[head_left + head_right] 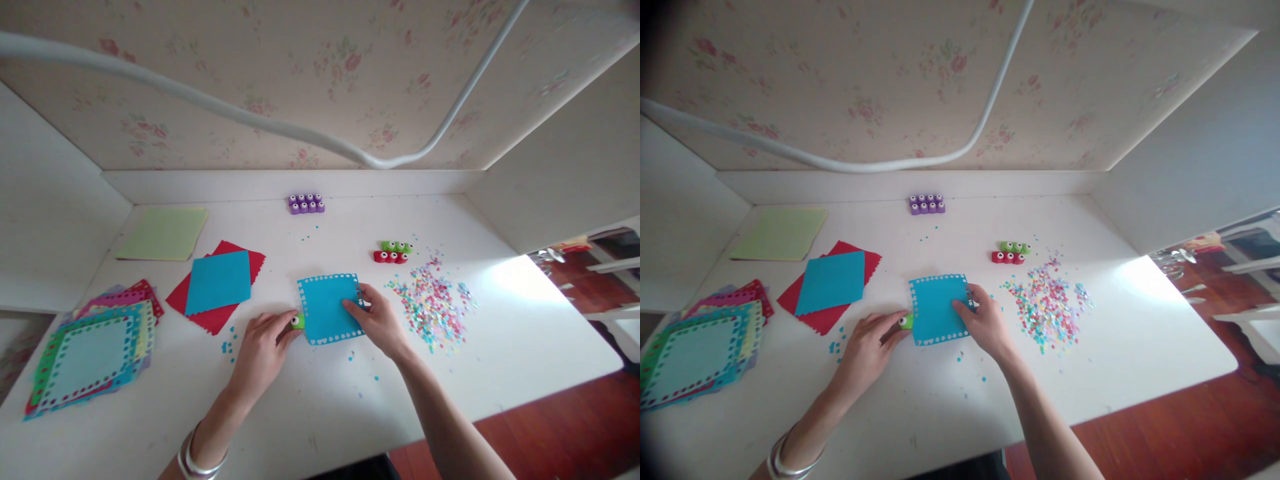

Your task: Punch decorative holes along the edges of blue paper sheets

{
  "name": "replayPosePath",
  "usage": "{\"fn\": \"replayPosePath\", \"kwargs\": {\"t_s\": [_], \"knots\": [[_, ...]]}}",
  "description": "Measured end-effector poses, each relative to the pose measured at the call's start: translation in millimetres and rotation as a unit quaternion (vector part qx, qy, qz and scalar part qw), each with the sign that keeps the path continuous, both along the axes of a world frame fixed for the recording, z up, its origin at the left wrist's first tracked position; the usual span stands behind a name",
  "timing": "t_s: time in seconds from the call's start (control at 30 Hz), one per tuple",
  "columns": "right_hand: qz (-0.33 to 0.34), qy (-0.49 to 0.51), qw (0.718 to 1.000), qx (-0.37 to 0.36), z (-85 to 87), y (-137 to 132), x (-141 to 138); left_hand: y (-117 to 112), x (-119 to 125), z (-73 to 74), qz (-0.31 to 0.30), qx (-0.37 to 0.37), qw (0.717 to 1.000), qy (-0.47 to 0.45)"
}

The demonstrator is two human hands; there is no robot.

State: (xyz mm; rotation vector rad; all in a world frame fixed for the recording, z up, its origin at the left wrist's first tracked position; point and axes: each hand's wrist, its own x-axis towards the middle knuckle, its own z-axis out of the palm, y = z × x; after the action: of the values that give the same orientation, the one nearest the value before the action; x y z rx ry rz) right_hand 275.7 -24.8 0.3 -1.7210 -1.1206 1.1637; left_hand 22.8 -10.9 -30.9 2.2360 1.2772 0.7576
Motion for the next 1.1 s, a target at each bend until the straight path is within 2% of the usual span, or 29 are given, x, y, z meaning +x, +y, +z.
{"fn": "replayPosePath", "kwargs": {"t_s": [0.4, 0.6, 0.73, 0.83, 0.9, 0.97, 1.1], "knots": [[-0.002, -0.004, 1.000, 0.009, -7.1, -3, 3, 1, -1, -2.4, 0.004, 0.011, 1.000, -0.003], [-0.011, -0.012, 1.000, 0.017, -3.6, -4, 1, 1, 0, 2.0, -0.004, 0.001, 1.000, 0.002], [-0.007, -0.055, 0.998, 0.025, -5.1, -4, -1, 1, 1, 5.3, -0.018, 0.005, 1.000, 0.010], [0.002, -0.122, 0.992, 0.021, -10.1, -4, -4, 1, 1, 4.2, -0.026, 0.020, 0.999, 0.017], [0.014, -0.170, 0.985, 0.023, -12.4, -6, -5, 1, 0, 2.6, -0.026, 0.026, 0.999, 0.022], [0.024, -0.224, 0.972, 0.063, -12.4, -9, -6, 0, -2, 1.6, -0.025, 0.025, 0.999, 0.023], [0.059, -0.362, 0.904, 0.219, -9.2, -19, -6, -1, -6, 3.8, -0.020, 0.011, 0.999, 0.022]]}}
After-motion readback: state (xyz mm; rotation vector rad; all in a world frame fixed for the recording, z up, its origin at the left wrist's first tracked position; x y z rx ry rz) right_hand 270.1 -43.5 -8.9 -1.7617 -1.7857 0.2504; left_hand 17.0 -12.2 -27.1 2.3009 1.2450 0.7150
